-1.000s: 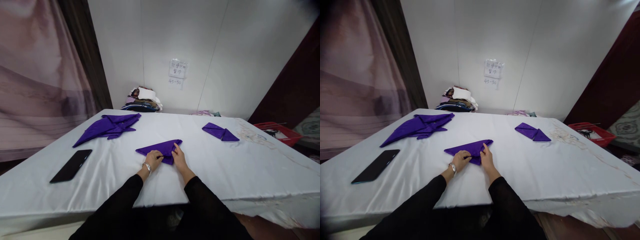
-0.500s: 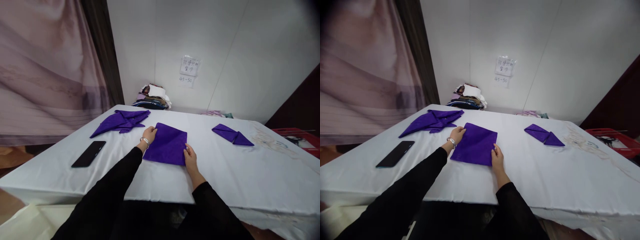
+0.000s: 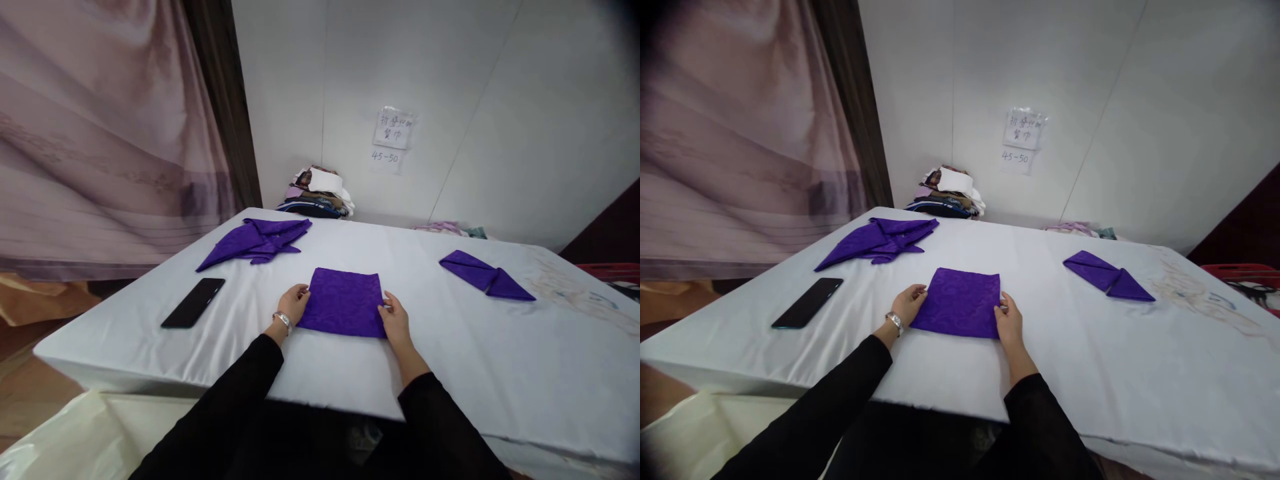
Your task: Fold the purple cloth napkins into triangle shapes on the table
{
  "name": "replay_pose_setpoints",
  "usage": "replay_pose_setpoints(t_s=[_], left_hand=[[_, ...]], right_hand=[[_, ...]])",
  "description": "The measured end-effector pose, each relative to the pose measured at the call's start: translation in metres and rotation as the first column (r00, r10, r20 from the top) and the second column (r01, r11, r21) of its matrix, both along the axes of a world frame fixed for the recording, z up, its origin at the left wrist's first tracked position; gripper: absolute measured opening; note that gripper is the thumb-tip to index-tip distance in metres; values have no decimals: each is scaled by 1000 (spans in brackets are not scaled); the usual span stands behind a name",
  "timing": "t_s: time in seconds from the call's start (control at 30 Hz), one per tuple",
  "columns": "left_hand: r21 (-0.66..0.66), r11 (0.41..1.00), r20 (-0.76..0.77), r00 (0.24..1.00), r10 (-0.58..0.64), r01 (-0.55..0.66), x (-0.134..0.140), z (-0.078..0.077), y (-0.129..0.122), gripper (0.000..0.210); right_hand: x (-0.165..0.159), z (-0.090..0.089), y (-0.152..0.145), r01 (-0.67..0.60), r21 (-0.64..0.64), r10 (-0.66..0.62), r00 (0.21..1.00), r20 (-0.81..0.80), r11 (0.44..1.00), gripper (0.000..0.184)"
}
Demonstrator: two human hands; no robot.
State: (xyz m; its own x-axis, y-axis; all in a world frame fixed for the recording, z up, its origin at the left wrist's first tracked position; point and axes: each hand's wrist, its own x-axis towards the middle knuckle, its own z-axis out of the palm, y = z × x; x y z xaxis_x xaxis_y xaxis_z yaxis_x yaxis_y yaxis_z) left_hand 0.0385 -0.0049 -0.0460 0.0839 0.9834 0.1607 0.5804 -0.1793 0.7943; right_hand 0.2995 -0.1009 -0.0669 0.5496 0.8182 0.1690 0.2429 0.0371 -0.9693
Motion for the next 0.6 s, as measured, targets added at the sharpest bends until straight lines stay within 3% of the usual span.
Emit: replay_pose_setpoints(t_s=[0.17, 0.27, 0.4, 0.5, 0.6], left_hand=[[110, 987, -236, 968, -89, 118, 10, 2, -17, 23], [130, 969, -309, 938, -159, 208, 16, 3, -22, 20], [159, 964, -312, 937, -155, 212, 17, 5, -22, 19], [202, 958, -258, 954, -151, 206, 16, 3, -20, 19], [244, 944, -175, 967, -183, 223, 15, -1, -18, 19]], right_hand=[[10, -5, 7, 5, -64, -3, 999, 44, 998, 56], [16, -4, 20, 44, -94, -29, 987, 157, 995, 52], [24, -1, 37, 102, -135, -52, 942, 332, 986, 46], [26, 2, 42, 104, -163, -40, 932, 359, 981, 44], [20, 9, 36, 111, -85, -69, 914, 399, 990, 37]])
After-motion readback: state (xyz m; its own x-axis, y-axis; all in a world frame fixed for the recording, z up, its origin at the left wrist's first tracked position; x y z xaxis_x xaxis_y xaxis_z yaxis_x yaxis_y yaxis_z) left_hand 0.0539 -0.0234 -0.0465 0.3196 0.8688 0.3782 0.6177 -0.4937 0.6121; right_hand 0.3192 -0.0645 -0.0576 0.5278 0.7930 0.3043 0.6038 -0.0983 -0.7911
